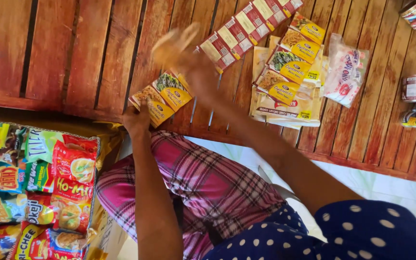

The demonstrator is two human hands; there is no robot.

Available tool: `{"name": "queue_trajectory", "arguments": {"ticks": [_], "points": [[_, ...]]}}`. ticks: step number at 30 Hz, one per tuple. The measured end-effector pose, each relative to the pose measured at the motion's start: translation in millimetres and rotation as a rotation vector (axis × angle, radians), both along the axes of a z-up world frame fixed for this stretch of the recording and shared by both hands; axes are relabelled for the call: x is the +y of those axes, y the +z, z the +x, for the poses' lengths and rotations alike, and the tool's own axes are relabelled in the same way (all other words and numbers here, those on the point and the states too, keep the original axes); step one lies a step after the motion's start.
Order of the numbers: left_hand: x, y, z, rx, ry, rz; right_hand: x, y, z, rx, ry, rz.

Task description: Organizing and packing various snack and instant noodle packets into a cardboard box on the floor.

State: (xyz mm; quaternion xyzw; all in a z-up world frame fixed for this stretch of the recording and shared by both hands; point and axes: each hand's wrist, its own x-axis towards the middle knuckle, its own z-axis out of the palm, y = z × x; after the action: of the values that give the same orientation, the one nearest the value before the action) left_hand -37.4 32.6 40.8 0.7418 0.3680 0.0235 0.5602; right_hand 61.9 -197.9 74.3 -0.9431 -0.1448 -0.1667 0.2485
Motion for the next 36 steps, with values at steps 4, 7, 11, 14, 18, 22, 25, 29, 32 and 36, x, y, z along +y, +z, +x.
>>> {"name": "queue_trajectory", "arguments": {"ticks": [4, 7, 11, 14, 18, 22, 25, 29, 32, 36], "points": [[18, -36, -7, -0.202, -0.065, -0.053, 54, -16, -65, -0.073, 0.293, 0.029], [18, -27, -7, -0.162, -0.121, 0.134, 18, -16, -37, -0.084, 0.355, -0.133], [20, -40, -4, -0.138, -0.092, 0.013, -76, 4, 23, 0.190, -0.052, -0.153], [16, -38, -10, -0.231, -0.163, 0.037, -122, 0, 48, -0.022, -0.120, -0.209], [8, -8, 1, -0.104, -0.135, 0.026, -99, 47, 13, -0.008, 0.175, 0.213], [-5, 29, 5, -0.116, -0.040, -0.271, -57, 38, -46, 0.047, 0.342, -0.080], [-6, 35, 12, -0.383, -0.180, -0.167, -38, 37, -53, 0.190, 0.227, -0.096], [-59, 134, 32, -0.340, 0.001, -0.470, -19, -2, -65, 0.339, 0.131, 0.250], [-99, 188, 54, -0.323, -0.066, -0.386, -2, -15, -62, 0.537, 0.146, 0.796], [-144, 201, 78, -0.271, -0.248, -0.280, -1, -15, -73, 1.024, -0.075, 1.407]]}}
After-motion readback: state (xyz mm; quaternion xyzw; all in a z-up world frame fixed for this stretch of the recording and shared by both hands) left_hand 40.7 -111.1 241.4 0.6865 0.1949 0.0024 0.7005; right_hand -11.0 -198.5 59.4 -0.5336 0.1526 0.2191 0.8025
